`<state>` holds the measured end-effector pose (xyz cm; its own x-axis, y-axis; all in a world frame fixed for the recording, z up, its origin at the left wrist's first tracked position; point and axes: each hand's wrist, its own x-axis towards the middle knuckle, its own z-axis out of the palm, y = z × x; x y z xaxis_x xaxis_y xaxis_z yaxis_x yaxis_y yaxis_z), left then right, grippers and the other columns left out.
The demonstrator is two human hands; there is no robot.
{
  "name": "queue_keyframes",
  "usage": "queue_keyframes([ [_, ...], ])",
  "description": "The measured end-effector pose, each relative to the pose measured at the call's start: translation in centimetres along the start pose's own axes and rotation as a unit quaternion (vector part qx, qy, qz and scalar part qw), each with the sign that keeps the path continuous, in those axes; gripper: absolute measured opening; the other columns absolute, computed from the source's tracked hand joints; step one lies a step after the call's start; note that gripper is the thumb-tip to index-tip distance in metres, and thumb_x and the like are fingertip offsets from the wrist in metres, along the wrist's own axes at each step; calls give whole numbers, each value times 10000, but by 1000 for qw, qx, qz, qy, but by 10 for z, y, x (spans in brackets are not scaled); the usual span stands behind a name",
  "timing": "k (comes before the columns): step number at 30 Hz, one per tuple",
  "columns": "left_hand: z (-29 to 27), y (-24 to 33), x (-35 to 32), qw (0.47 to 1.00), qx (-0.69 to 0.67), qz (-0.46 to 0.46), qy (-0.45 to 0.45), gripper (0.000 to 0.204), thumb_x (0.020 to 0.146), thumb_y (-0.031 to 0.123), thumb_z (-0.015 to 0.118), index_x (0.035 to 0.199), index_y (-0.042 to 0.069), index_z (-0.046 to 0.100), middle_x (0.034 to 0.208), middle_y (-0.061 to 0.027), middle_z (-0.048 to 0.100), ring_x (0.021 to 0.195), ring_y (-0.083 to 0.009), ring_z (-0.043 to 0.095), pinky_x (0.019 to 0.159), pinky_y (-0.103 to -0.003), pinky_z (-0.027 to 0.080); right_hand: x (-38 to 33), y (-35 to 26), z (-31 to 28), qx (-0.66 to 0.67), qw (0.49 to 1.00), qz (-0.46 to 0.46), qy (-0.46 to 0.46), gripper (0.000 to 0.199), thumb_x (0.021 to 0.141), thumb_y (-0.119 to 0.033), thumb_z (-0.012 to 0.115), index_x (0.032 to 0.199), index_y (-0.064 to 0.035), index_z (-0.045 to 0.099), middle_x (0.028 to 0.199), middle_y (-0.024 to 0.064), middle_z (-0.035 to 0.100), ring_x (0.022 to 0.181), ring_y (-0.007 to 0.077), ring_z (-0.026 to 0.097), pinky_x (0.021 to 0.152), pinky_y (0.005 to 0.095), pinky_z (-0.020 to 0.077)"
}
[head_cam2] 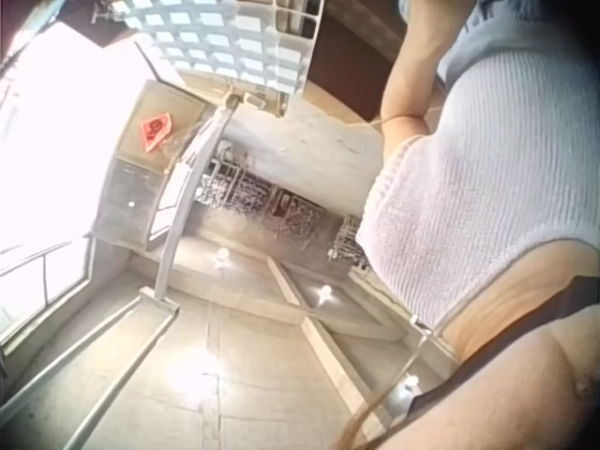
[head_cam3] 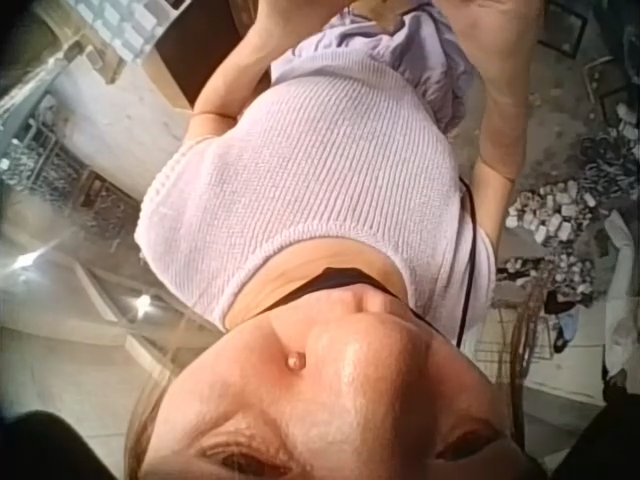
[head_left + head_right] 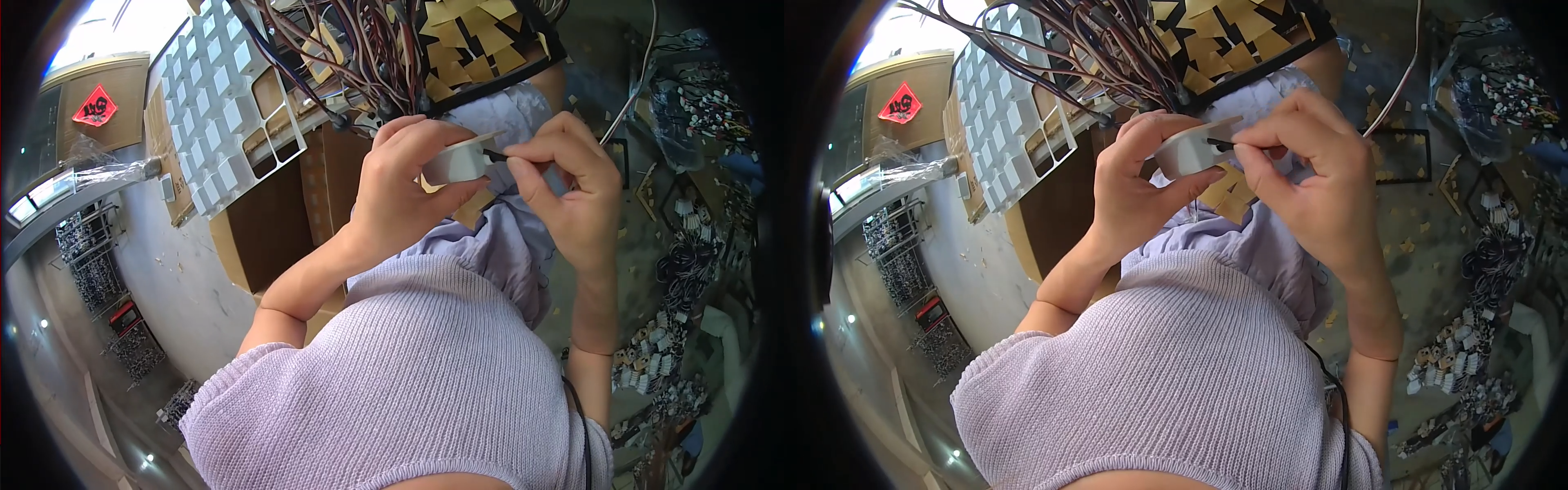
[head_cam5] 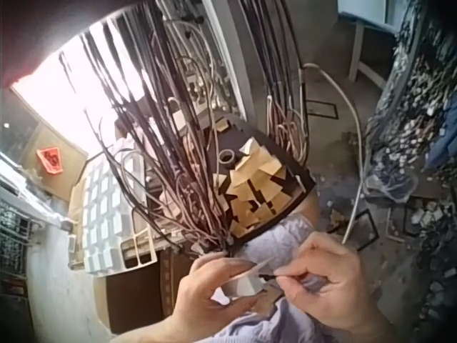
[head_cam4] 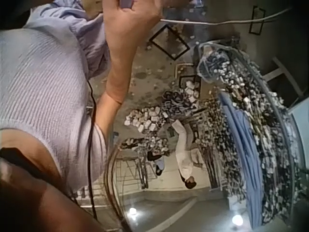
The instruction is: Assembling and taping electrical wires to plastic housing components in a factory setting.
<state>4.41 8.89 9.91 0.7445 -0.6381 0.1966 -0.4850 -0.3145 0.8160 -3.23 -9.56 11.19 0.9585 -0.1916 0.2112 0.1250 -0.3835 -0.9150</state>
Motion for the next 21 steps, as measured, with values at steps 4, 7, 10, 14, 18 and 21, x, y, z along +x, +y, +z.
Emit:
queue_keyframes([
  [4,0,1,2,999,18,45,10,389,608,130,824,952,67,654,915,-39,667,857,-231,631,923,-385,415,-1,0,-2,16,1000,10,-3,74,779,-16,718,805,17,657,744,20,565,641,80,530,575,207,414],
  [7,1,2,2,995,49,91,16,389,621,141,820,960,73,644,916,-36,668,856,-223,635,942,-404,398,-5,8,1,79,994,70,-4,104,799,-56,723,813,21,654,749,18,575,645,71,534,581,207,418],
  [10,0,2,1,994,59,96,16,384,631,146,815,965,82,638,917,-33,670,847,-212,638,944,-411,394,-8,12,1,119,986,120,-3,138,832,-101,708,830,26,653,735,17,582,656,63,531,581,209,414],
  [14,2,4,0,992,70,100,13,375,631,145,813,957,83,638,929,-27,672,840,-202,640,956,-414,387,-11,16,1,100,988,120,11,188,866,-151,681,855,35,653,704,12,585,662,52,518,571,214,402],
  [18,2,3,-2,990,85,110,9,375,626,138,812,955,82,642,925,-23,672,834,-199,640,971,-418,380,-7,7,-3,79,991,108,-2,156,849,-122,693,860,30,658,707,11,573,651,60,516,566,214,399],
  [21,-1,2,-5,994,59,86,10,379,625,128,810,963,81,646,923,-22,669,826,-200,639,974,-414,378,-6,-1,4,53,996,72,-3,113,822,-81,704,848,19,658,714,23,559,630,83,520,557,220,400],
])
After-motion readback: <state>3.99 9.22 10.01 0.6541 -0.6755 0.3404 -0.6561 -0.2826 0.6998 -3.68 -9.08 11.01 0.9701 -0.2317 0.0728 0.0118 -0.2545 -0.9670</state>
